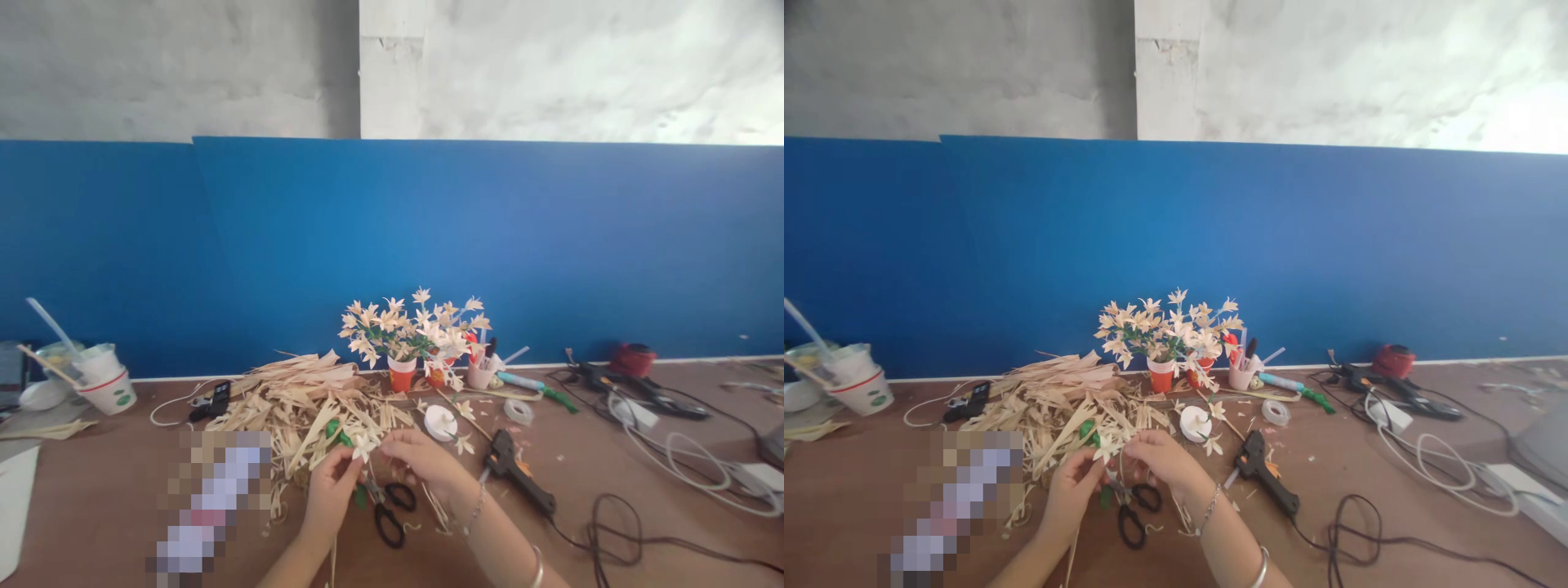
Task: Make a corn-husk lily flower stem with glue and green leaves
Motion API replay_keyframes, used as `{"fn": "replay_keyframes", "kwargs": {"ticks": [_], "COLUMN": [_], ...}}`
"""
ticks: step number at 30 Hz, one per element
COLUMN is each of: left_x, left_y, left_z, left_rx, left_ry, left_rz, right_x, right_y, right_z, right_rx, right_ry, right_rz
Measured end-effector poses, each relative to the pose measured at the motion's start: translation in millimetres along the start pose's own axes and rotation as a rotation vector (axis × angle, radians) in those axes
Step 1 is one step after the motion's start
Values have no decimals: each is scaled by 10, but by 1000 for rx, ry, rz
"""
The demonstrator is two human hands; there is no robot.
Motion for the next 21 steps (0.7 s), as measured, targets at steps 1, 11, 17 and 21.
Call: {"fn": "replay_keyframes", "kwargs": {"ticks": [1, 11, 17, 21], "left_x": [7, 11, -21, -31], "left_y": [-11, -12, 7, 16], "left_z": [-1, -19, 3, 20], "left_rx": [28, 40, -6, -29], "left_ry": [11, 78, 58, 32], "left_rz": [8, 55, 10, -34], "right_x": [9, 65, 134, 166], "right_y": [24, 238, 229, 222], "right_z": [-12, -22, 6, 27], "right_rx": [-49, -20, 114, 110], "right_ry": [31, 49, -6, -54], "right_rz": [36, 163, -61, -83]}}
Point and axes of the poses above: each hand's wrist, its own z-axis towards the middle knuckle, its own y-axis out of the palm, x = y × z, the point moved 3 cm from there along z, towards the middle knuckle, and after that the axes turned 11 degrees about -y, right-handed, at the moved point
